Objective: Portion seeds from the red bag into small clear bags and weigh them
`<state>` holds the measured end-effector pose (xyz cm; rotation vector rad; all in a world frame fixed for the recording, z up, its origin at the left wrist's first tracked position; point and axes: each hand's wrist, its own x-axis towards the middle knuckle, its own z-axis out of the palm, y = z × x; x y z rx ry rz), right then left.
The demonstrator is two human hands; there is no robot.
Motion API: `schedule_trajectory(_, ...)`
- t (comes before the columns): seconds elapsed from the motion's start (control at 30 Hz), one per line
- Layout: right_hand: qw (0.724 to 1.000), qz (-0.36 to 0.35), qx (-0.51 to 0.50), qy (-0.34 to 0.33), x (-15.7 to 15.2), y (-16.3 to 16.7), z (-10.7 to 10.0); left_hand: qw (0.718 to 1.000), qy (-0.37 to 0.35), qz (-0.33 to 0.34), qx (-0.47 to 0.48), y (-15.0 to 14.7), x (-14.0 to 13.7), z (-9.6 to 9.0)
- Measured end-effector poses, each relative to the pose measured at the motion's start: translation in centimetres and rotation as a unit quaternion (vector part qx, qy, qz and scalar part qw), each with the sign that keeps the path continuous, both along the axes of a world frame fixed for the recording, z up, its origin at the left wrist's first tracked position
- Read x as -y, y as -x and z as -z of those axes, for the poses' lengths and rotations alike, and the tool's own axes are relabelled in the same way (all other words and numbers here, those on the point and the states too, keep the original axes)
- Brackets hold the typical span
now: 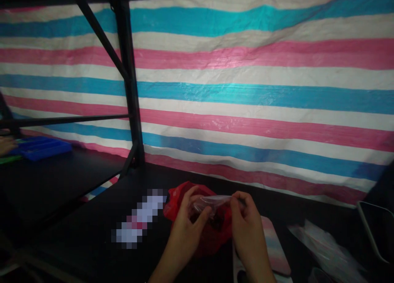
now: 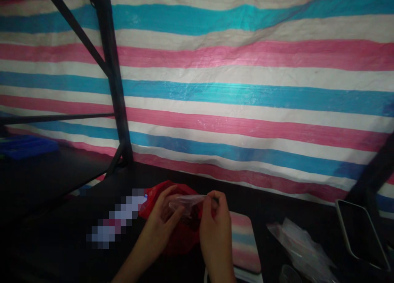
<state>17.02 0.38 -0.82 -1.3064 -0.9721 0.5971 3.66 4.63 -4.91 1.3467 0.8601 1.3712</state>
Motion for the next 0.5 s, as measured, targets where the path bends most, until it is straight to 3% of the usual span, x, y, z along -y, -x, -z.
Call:
schedule_trajectory(0.13,1.000,0.012,-0.023,0.012,0.1,-0.3,-0.2,0.999,0.032,0.027,0.009,0.1,-0.1,-0.2)
schedule_trajectory(0.5,0.978,0.077,0.191,-0.038,-0.2,-1.0,1.1,0.998,0.021,-0.028,-0.050,0.3,-0.6,0.2)
